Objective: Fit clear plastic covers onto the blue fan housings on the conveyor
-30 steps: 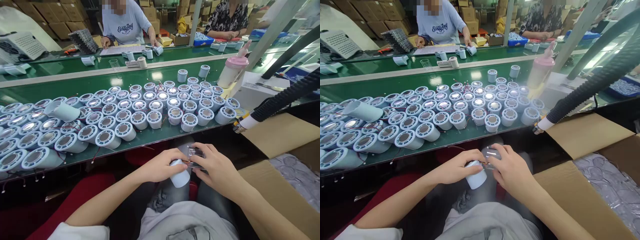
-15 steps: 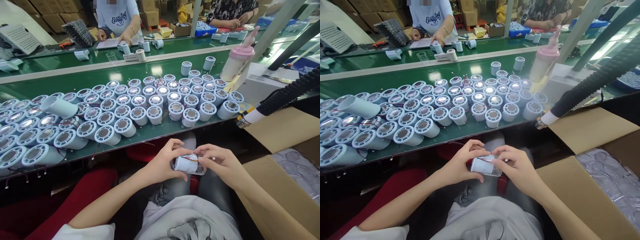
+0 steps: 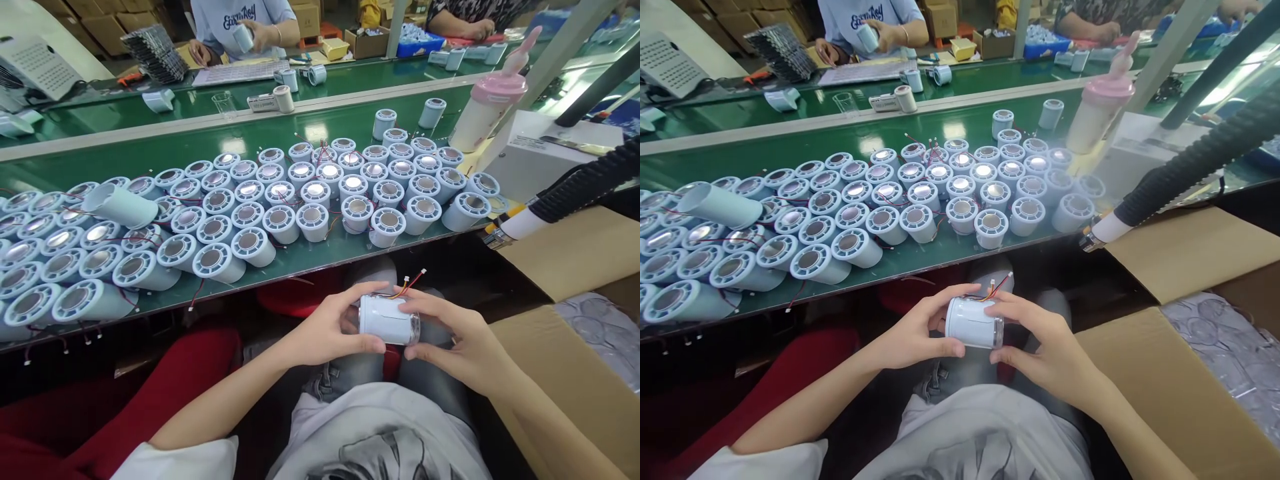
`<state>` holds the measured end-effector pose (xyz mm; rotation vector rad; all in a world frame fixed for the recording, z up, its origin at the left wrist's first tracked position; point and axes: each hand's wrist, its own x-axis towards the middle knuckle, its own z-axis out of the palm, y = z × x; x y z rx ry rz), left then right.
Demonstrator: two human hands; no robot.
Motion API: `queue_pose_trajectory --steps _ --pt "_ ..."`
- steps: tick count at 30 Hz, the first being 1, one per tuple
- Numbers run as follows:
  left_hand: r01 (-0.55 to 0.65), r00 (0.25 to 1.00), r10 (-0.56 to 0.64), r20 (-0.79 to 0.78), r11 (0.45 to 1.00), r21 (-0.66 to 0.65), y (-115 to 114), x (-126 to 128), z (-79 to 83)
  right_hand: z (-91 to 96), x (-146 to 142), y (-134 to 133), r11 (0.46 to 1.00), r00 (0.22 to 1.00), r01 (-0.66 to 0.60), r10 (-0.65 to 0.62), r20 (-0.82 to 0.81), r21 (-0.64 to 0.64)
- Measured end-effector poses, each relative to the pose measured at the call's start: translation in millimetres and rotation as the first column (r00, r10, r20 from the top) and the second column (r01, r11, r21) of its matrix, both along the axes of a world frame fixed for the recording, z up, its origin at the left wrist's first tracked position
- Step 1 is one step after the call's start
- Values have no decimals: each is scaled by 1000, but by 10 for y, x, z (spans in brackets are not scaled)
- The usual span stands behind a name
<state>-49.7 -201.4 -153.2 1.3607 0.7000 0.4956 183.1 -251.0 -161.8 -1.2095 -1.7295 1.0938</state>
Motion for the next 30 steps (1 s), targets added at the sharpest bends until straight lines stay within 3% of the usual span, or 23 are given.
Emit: queue_pose_trajectory --steps 4,9,17,30 --pt "6 1000 -3 -17 988 157 -16 -19 51 26 27 -22 990 993 -45 30 -116 -131" --pt "25 999 -15 -43 972 233 -30 -40 79 105 18 -22 961 981 -52 -1 -192 -271" --pt "41 998 -23 -67 958 284 -31 -59 98 122 8 -8 927 957 -112 4 -290 -357" --pt "44 999 -30 -44 929 367 -32 -78 75 63 -54 9 819 877 -157 -142 -459 -552"
